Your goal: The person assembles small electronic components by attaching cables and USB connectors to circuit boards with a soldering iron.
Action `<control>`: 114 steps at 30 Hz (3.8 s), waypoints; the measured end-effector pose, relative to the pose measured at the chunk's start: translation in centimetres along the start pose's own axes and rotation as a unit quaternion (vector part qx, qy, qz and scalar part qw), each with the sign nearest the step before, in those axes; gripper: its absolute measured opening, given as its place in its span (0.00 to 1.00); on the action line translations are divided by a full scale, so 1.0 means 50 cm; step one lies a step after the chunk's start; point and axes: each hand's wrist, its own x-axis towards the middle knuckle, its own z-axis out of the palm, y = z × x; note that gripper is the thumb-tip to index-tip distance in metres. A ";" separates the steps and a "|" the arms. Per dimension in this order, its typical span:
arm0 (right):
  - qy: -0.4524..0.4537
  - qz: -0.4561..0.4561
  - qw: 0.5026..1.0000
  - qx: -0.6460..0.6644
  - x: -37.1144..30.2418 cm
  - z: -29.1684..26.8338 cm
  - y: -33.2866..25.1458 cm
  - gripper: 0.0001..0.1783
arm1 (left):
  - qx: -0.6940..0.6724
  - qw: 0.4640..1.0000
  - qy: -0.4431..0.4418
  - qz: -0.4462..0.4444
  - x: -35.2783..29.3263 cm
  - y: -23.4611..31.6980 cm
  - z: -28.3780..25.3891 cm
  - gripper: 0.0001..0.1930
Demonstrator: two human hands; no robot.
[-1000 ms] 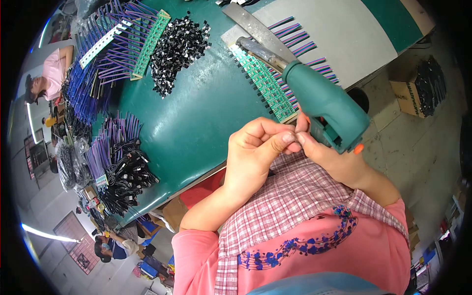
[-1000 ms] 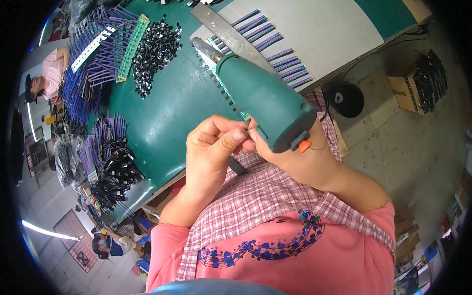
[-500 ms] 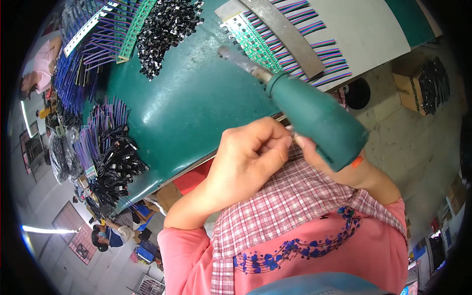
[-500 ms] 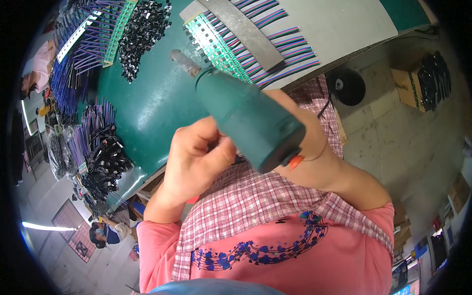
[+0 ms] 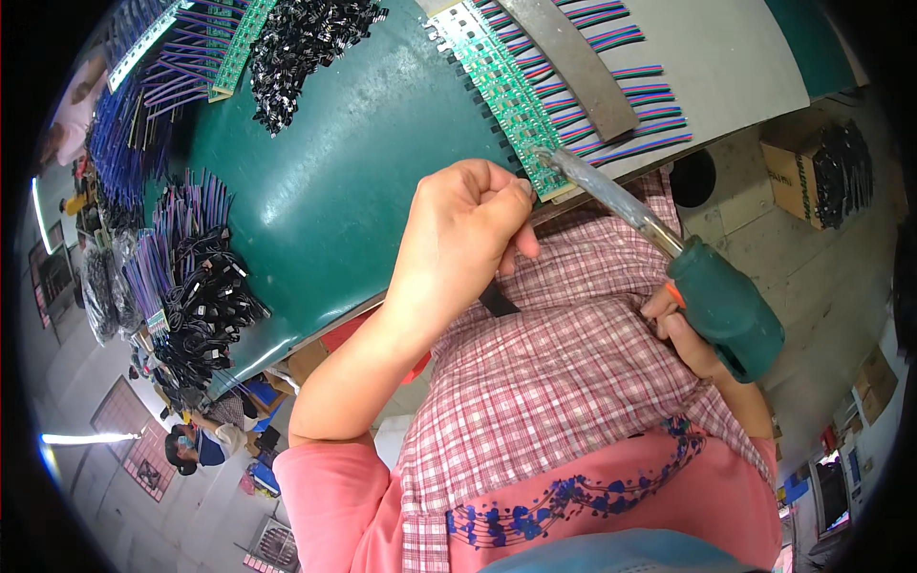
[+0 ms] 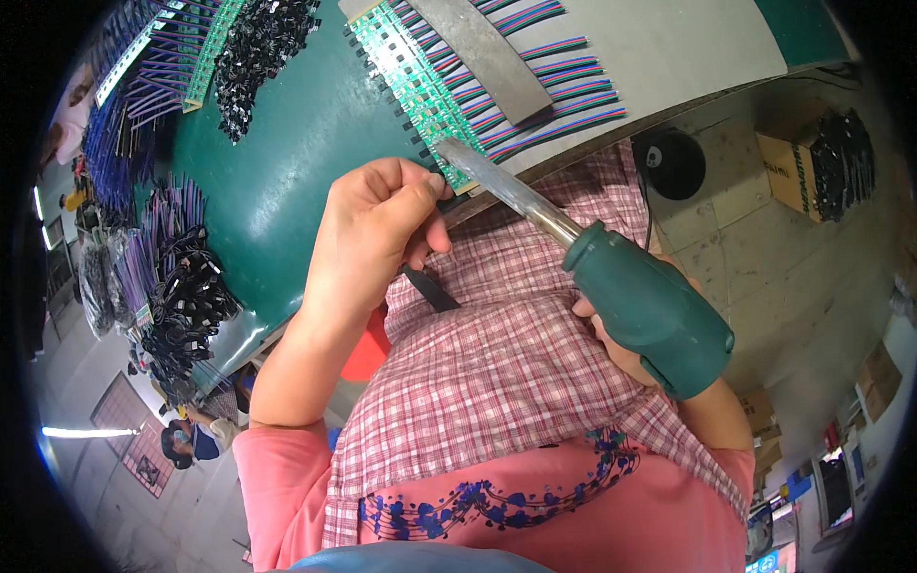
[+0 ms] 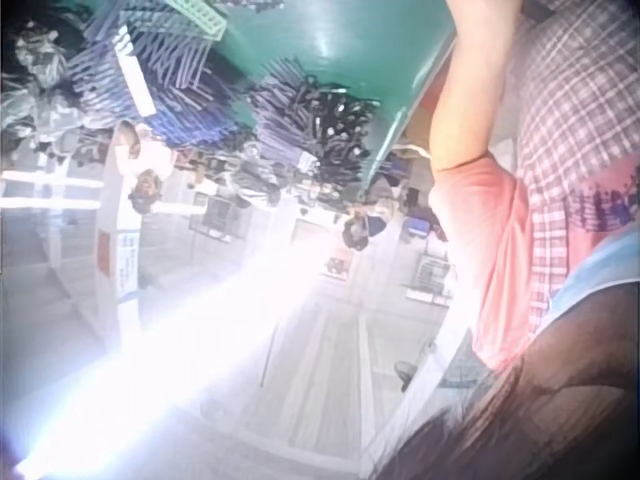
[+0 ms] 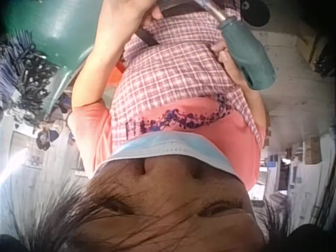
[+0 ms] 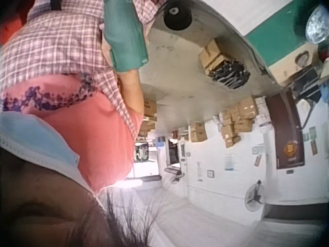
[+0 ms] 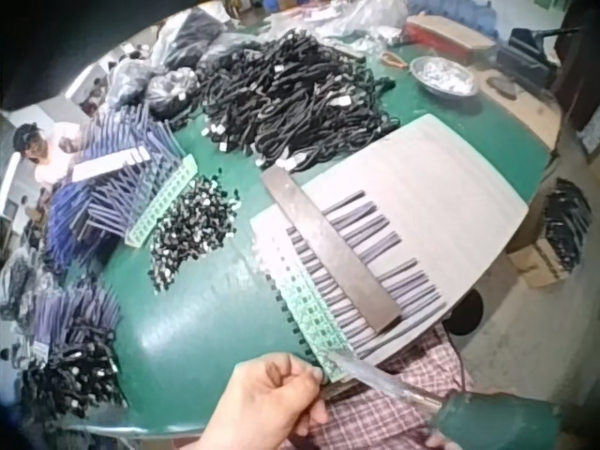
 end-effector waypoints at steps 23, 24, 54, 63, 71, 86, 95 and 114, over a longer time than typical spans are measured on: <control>0.007 -0.155 0.967 -0.200 0.001 -0.005 0.036 0.04 | 0.051 0.998 0.022 -0.002 -0.001 0.001 0.007 0.12; 0.000 -0.150 0.968 -0.201 -0.002 -0.009 0.042 0.03 | 0.052 0.998 0.022 -0.002 -0.002 0.001 0.007 0.12; 0.008 -0.158 0.959 -0.236 -0.018 -0.012 0.039 0.06 | 0.049 0.999 0.023 -0.003 -0.002 0.004 0.007 0.11; 0.012 -0.219 0.938 -0.267 -0.001 -0.014 0.040 0.06 | 0.049 0.998 0.023 -0.007 0.000 0.005 0.007 0.11; -0.009 -0.167 0.952 -0.257 -0.019 -0.012 0.039 0.10 | 0.043 0.999 0.019 -0.005 0.000 0.003 0.005 0.11; 0.044 -0.201 0.938 -0.279 -0.014 -0.012 0.045 0.05 | 0.043 0.999 0.023 -0.010 0.005 0.007 0.005 0.11; 0.158 -0.127 0.940 -0.275 0.016 -0.063 -0.051 0.09 | 0.066 0.997 0.032 -0.021 0.003 0.016 0.003 0.10; 0.393 -0.301 0.869 0.005 0.196 -0.336 -0.255 0.18 | 0.049 0.999 0.009 -0.008 -0.056 0.043 -0.028 0.12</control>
